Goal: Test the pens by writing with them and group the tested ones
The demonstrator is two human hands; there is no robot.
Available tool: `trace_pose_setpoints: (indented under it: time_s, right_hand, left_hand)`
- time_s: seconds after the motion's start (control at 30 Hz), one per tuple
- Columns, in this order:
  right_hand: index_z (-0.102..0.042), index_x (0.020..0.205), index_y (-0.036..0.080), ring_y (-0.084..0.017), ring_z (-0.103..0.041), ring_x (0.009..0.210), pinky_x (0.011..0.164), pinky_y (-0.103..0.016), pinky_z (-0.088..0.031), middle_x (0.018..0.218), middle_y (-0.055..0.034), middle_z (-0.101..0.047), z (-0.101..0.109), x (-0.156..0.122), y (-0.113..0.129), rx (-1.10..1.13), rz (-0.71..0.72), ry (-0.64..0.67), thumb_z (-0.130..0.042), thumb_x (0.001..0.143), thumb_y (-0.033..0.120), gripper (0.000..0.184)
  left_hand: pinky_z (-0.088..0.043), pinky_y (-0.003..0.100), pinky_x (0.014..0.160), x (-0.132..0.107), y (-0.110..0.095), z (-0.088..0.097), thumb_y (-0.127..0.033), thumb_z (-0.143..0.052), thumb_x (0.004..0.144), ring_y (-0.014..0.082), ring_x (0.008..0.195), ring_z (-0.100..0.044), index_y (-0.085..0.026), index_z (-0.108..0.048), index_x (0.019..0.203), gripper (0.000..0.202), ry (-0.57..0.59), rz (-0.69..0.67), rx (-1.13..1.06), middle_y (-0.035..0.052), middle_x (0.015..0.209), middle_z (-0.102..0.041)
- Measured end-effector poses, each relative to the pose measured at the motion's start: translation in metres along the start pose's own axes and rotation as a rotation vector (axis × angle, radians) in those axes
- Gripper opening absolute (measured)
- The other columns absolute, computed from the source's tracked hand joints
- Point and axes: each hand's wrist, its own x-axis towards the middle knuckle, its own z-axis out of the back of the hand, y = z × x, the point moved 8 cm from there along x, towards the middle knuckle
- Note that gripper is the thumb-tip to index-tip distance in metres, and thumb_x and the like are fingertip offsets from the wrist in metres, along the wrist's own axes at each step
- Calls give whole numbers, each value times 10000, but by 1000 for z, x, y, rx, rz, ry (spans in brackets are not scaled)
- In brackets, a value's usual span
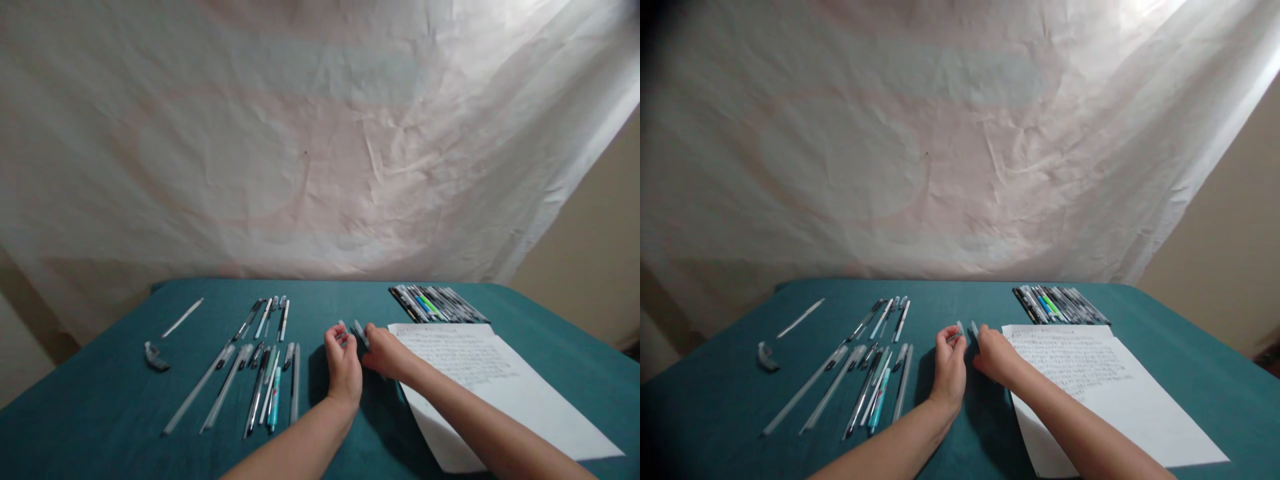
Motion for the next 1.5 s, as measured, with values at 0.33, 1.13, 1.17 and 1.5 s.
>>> trace_pose_setpoints:
  time_s: [0.33,1.13,1.17,1.5]
  right_hand:
    - [-515,686,137,-38,-235,394,372,-173,-203,479,81,-303,31,-26,8,774,71,309,-493,737,363,233]
    - [-697,893,149,-71,-301,461,421,-193,-237,555,17,-460,96,-56,-24,422,260,359,-494,744,232,265]
    - [-701,879,148,-69,-289,452,417,-193,-229,533,22,-446,94,-54,-24,419,252,351,-501,737,234,260]
    - [-703,865,139,-67,-273,456,418,-197,-203,518,32,-410,84,-48,-21,363,260,323,-473,742,239,279]
  left_hand:
    - [-387,239,680,-13,-11,-32,-428,-619,727,146,775,-563,-133,-583,963,379,352,270,-306,76,914,-626]
    - [-451,163,496,5,1,-5,-225,-496,857,72,533,-553,-148,-504,778,111,-69,377,-547,27,672,-603]
    - [-457,164,497,4,1,-5,-223,-495,858,73,532,-556,-146,-507,777,112,-68,381,-546,29,670,-606]
    - [-482,166,509,1,0,-8,-215,-489,861,74,548,-570,-141,-511,791,104,-35,382,-550,41,696,-623]
